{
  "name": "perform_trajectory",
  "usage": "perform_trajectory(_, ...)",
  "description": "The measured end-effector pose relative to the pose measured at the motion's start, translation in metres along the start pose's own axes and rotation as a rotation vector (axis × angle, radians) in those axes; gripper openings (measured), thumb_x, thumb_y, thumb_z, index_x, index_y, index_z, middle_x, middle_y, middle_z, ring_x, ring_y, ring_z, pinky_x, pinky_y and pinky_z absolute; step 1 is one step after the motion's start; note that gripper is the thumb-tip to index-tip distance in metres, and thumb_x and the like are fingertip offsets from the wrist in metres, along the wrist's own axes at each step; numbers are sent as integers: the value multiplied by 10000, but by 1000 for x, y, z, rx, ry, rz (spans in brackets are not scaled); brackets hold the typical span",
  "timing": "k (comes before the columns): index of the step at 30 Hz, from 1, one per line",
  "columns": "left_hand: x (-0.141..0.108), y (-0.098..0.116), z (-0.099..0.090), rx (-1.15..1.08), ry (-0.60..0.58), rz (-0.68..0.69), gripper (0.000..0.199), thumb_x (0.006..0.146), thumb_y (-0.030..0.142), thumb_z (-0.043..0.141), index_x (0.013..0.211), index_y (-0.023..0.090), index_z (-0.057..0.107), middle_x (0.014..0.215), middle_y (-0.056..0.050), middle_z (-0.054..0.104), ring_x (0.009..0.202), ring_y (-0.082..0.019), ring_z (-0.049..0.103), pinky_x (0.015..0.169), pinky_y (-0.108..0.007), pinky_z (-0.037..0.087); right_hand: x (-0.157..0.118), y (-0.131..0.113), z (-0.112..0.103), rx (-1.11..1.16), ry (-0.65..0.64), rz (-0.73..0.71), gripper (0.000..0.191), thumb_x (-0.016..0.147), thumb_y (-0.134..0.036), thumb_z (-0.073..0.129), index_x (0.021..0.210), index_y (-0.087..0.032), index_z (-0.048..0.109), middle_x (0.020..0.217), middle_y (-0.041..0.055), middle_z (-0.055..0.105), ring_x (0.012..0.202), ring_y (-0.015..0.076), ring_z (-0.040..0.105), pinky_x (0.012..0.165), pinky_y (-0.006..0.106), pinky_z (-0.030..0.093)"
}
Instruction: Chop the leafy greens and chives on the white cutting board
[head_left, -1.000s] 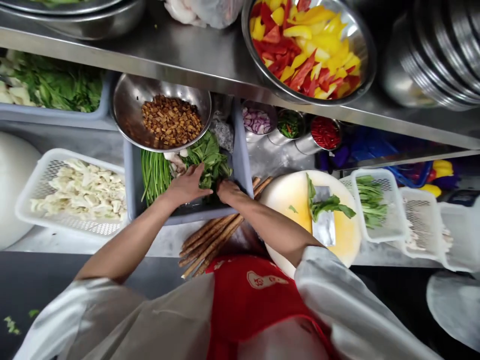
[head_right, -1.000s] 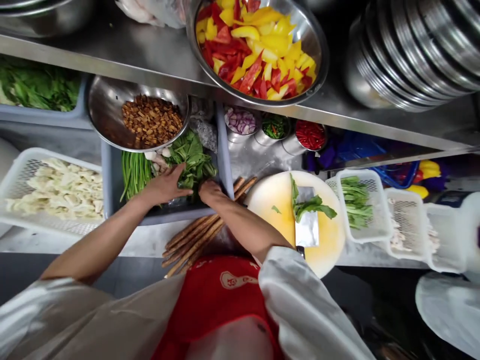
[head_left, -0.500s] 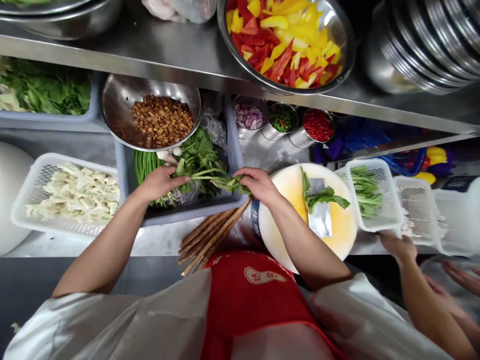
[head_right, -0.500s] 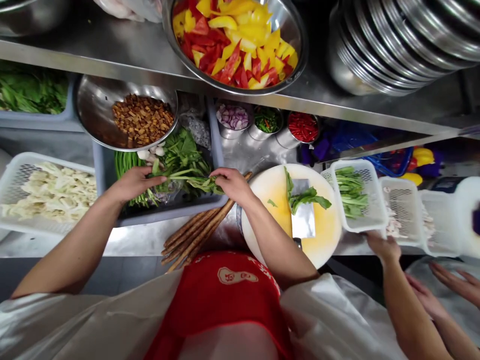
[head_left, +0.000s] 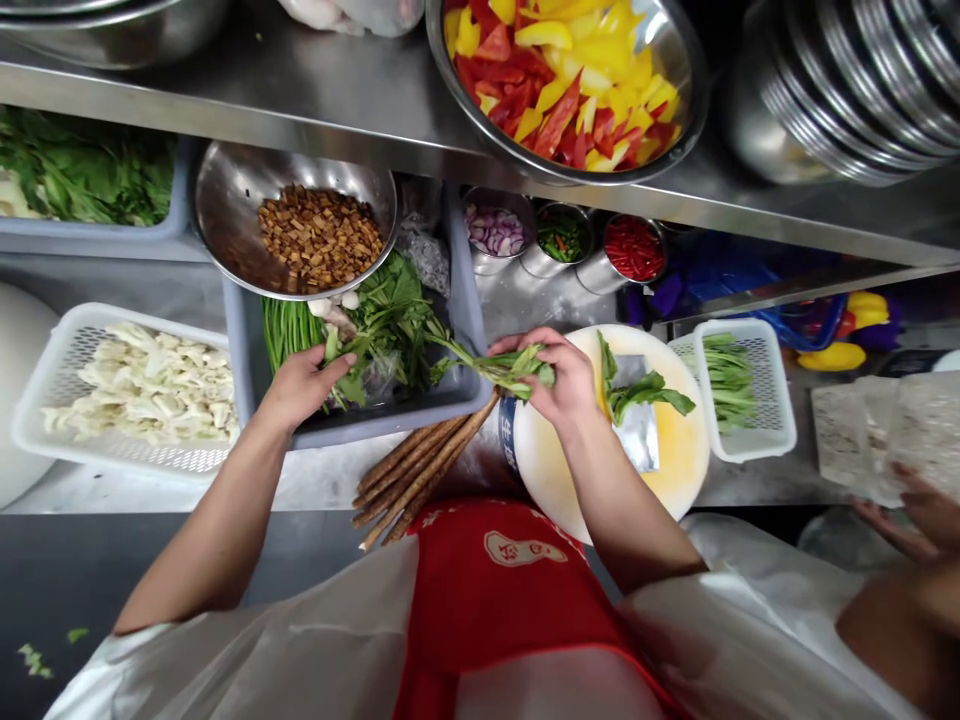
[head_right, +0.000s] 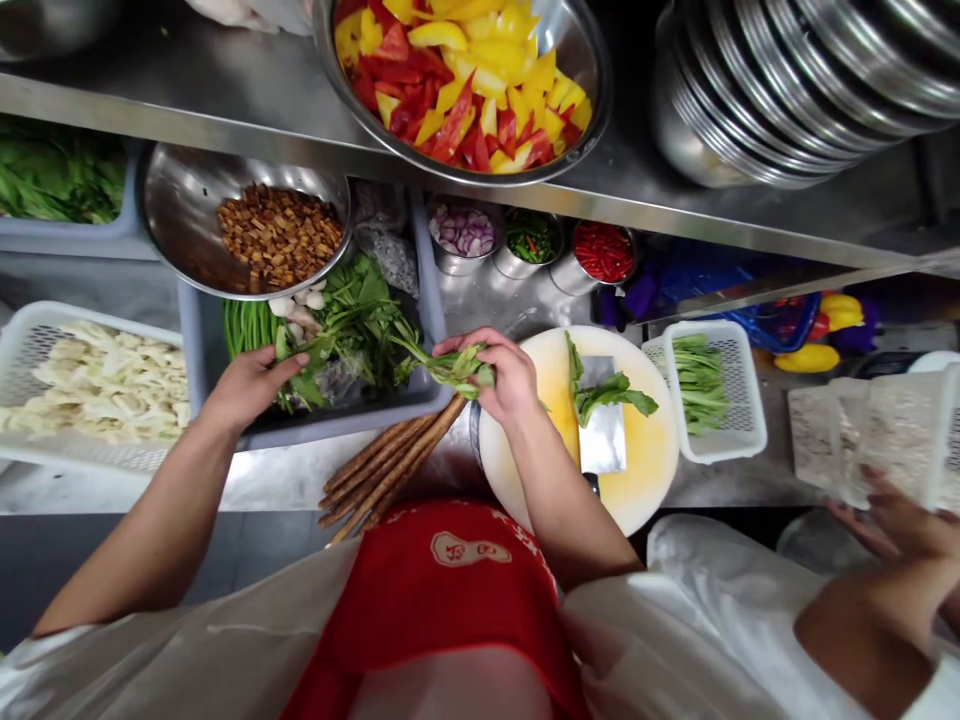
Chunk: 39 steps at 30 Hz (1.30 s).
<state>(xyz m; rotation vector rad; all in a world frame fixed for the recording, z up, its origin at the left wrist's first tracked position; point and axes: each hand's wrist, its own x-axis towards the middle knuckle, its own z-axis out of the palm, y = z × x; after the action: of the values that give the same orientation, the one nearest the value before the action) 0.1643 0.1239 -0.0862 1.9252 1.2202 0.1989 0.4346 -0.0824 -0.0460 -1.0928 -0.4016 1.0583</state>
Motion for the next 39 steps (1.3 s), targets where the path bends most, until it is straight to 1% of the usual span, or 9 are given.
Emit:
perform_trajectory(6,-27,40,13,-61,419,84,444,815,487,654,558,189,447,575,21,437,615,-128,456,612,-260,369,-3,-21,15,462,149,84,18,702,-243,496,711,-229,504,702,3,674,695,175,656,696,345,577)
perform_trajectory(13,-56,105,92,-1373,-276,-338,387,828,535,671,1014,205,588,952,-74,728,692,-211,694,638,-372,584,-4,-26,37,454,77,83,60,716,-232,493,770,-234,520,730,-11,652,726,180,651,712,361,580)
perform_trajectory(19,-56,125,109,-1742,-225,-243,364,879,543,643,1053,224,625,983,-28,730,906,-200,719,854,-357,598,-6,2,57,-209,98,-36,162,763,-302,553,886,-234,634,817,7,697,837,226,666,800,400,565)
perform_trajectory(23,-53,110,109,-1603,-58,-316,303,836,464,694,988,213,622,1019,-46,723,1058,-215,685,939,-333,559,-11,26,78,-1014,-17,-372,249,879,-252,561,1044,-254,748,1128,78,700,1084,266,612,1039,447,455)
perform_trajectory(26,-59,92,104,-1458,55,-315,297,800,442,712,976,236,592,1072,-58,711,1078,-222,669,927,-341,546,-12,37,92,-1306,-166,-520,296,948,-259,546,1157,-271,754,1265,111,652,1193,309,550,1094,511,398)
perform_trajectory(29,-60,72,73,-1315,217,-342,279,809,446,684,947,249,543,951,-35,698,883,-193,673,812,-347,551,-10,42,98,-1289,-407,-552,399,965,-328,570,1351,-272,650,1445,106,552,1325,309,490,1140,506,390)
perform_trajectory(32,-33,54,-6,-1244,412,-355,205,912,410,543,868,227,462,713,32,581,616,-107,540,640,-269,493,-9,45,89,-1160,-595,-481,514,972,-354,564,1476,-264,521,1529,96,477,1391,258,472,1155,416,421)
perform_trajectory(36,66,28,-156,-928,712,-131,411,977,233,83,814,174,455,773,21,608,879,-80,628,772,-208,494,-10,56,60,-1126,-528,-304,404,980,-314,536,1371,-249,614,1350,108,622,1214,235,628,1057,389,511)
perform_trajectory(39,151,17,-232,-333,730,201,804,920,223,-202,1094,81,570,1068,14,656,1173,-110,615,929,-291,498,-9,63,35,-1161,-409,-208,331,960,-276,554,1259,-207,679,1236,114,670,1070,221,684,987,378,546)
